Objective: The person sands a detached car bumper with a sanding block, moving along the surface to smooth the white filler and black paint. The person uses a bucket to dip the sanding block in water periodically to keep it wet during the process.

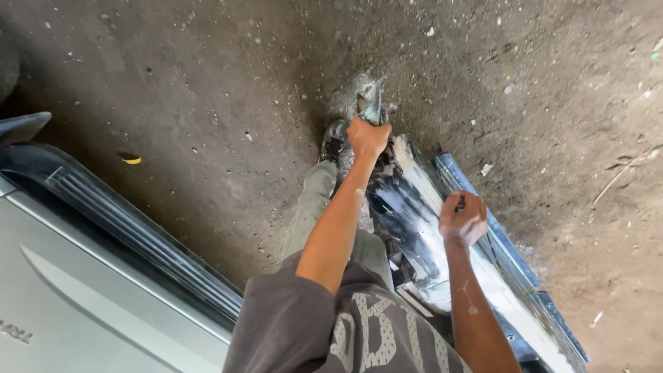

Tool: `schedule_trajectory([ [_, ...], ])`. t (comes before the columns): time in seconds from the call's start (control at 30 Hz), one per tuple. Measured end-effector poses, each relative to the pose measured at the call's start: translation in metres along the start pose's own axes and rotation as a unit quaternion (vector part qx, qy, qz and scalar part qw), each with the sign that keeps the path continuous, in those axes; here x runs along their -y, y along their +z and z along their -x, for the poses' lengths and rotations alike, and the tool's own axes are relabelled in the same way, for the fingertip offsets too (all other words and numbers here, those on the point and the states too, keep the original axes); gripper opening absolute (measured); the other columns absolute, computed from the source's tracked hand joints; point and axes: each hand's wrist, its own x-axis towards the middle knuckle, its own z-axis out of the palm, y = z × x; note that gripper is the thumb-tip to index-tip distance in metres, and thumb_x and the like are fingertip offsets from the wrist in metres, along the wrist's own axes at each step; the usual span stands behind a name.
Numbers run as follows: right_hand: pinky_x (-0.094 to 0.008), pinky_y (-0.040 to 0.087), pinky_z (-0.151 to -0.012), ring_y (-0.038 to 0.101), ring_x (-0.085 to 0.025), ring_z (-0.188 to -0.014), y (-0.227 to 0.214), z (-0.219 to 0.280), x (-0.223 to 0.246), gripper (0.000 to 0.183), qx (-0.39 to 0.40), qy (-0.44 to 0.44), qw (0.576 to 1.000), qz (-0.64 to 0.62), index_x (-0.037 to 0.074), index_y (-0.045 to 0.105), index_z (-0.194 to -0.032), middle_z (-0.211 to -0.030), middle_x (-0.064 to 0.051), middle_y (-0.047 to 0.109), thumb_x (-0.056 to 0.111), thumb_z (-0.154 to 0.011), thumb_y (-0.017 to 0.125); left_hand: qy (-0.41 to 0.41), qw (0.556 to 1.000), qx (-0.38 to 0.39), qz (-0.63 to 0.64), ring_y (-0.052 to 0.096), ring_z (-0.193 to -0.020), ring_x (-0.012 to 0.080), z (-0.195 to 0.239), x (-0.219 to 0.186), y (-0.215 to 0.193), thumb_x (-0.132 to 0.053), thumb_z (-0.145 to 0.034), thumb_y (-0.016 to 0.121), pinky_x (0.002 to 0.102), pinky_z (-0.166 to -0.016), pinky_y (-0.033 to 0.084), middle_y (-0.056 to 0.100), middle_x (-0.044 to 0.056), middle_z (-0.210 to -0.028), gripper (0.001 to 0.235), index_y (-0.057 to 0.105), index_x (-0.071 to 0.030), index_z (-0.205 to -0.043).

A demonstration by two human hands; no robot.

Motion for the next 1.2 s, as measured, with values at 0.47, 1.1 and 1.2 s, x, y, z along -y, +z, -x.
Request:
schedule_trajectory([
  [0.47, -0.043, 0.056, -0.094, 0.067, -0.027, -0.110, 0.067, -0.122, 0.114, 0.060, 0.456, 0.026, 0.886, -0.081, 0.016, 0.068, -0.131, -0.130, -0.012, 0.068, 0.039, -0.078, 0.086, -0.093, 0.972, 0.047, 0.209, 0.074, -0.069, 0.0225, 0.057, 0.098, -0.131, -0.023, -0.069, 0.083, 0.038, -0.066, 0.058, 0.078, 0.013, -0.083, 0.037, 0.074, 0.004, -0.093],
  [1.1, -0.031, 0.058, -0.082, 0.062, -0.016, -0.102, 0.019, -0.128, 0.108, 0.027, 0.364, 0.022, 0.705, -0.609, 0.012, 0.056, -0.128, -0.113, -0.003, 0.061, 0.015, -0.107, 0.073, 0.379, 0.863, 0.293, 0.159, 0.071, -0.110, 0.0313, 0.076, -0.087, -0.180, -0.048, -0.089, 0.072, 0.048, -0.089, 0.057, 0.069, 0.021, -0.126, 0.072, 0.056, -0.002, -0.143],
  [1.2, -0.033, 0.056, -0.079, 0.062, -0.018, -0.097, -0.002, -0.120, 0.116, 0.020, 0.201, 0.063, 0.780, -0.590, 0.009, 0.059, -0.127, -0.113, -0.004, 0.060, 0.012, -0.112, 0.071, 0.406, 0.851, 0.270, 0.197, 0.073, -0.114, 0.0279, 0.057, -0.076, -0.160, -0.045, -0.100, 0.064, 0.046, -0.098, 0.056, 0.073, 0.017, -0.125, 0.058, 0.060, -0.004, -0.142],
])
